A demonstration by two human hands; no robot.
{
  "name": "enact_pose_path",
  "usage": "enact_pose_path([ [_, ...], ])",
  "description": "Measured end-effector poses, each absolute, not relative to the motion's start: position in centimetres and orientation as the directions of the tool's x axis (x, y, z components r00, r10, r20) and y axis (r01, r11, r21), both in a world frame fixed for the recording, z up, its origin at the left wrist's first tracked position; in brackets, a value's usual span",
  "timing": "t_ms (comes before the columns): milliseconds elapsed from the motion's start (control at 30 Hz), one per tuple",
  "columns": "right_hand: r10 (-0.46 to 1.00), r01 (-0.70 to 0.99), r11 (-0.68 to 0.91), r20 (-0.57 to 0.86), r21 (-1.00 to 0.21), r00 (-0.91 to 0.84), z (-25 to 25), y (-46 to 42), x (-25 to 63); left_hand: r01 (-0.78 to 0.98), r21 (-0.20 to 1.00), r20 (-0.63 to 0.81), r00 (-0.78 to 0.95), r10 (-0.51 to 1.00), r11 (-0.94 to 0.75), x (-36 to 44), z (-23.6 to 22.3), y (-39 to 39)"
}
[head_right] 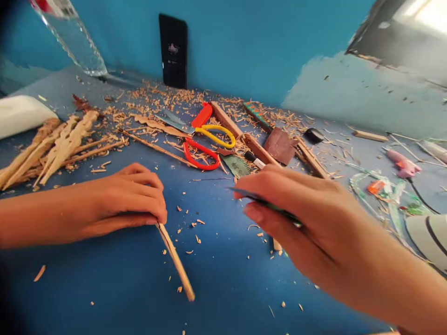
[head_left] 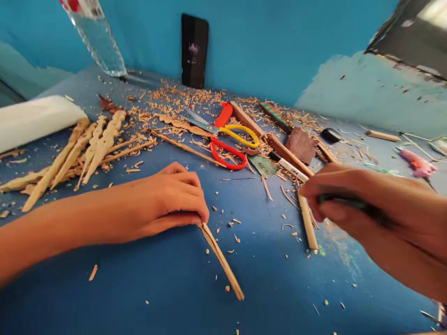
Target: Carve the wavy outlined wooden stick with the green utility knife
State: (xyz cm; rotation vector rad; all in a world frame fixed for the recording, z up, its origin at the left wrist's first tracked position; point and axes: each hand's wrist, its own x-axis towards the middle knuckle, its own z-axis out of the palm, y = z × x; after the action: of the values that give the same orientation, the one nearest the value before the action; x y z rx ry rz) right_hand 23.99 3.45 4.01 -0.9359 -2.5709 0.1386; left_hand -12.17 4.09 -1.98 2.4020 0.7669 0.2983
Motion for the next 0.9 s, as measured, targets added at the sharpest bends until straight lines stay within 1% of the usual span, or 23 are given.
enact_pose_path([
  [67,0.597,0.539,0.792,0.175,-0.286,-0.783,3.2,5.2,22.4,0.393,0.595,0.121,0.819,0.561,-0.702,-12.4,-3.2,4.9],
  [133,0.532,0.483,0.799,0.048,-0.358,-0.845,2.0,6.2,20.6,0.386,0.602,0.152,0.804,0.575,-0.699,-12.4,-4.1,5.2],
  [167,0.493,0.457,0.814,0.011,-0.359,-0.87,1.4,6.5,19.7,0.383,0.608,0.156,0.801,0.578,-0.695,-12.4,-4.4,5.2],
  [200,0.451,0.426,0.841,-0.004,-0.334,-0.892,0.8,6.7,19.0,0.377,0.617,0.155,0.802,0.576,-0.691,-12.3,-4.5,5.2],
  [300,0.338,0.325,0.93,0.055,-0.172,-0.939,-0.6,7.0,17.2,0.331,0.668,0.163,0.808,0.566,-0.666,-12.1,-4.2,5.1],
  [367,0.283,0.274,0.956,0.083,-0.104,-0.955,-1.2,7.5,16.3,0.328,0.703,0.137,0.808,0.573,-0.631,-12.1,-3.9,5.0],
  [533,0.213,0.205,0.976,0.126,-0.074,-0.969,-2.0,9.0,15.0,0.315,0.775,0.118,0.78,0.615,-0.548,-12.0,-3.8,5.0],
  [633,0.133,0.128,0.991,0.11,-0.049,-0.985,-2.1,9.5,14.7,0.322,0.811,0.089,0.758,0.646,-0.489,-11.8,-3.8,5.2],
  [700,0.122,0.118,0.992,0.109,-0.041,-0.987,-2.1,9.4,14.8,0.304,0.842,0.074,0.754,0.652,-0.446,-11.5,-3.8,5.4],
  [767,0.131,0.129,0.991,0.145,-0.025,-0.981,-1.9,9.0,15.0,0.303,0.857,0.061,0.744,0.666,-0.417,-11.2,-3.8,5.4],
  [833,0.125,0.131,0.991,0.167,0.03,-0.978,-1.8,8.4,15.4,0.308,0.851,0.066,0.74,0.669,-0.425,-11.0,-3.8,5.4],
  [900,0.098,0.117,0.987,0.162,0.11,-0.982,-1.5,7.7,15.8,0.332,0.833,0.059,0.743,0.667,-0.443,-10.8,-3.7,5.3],
])
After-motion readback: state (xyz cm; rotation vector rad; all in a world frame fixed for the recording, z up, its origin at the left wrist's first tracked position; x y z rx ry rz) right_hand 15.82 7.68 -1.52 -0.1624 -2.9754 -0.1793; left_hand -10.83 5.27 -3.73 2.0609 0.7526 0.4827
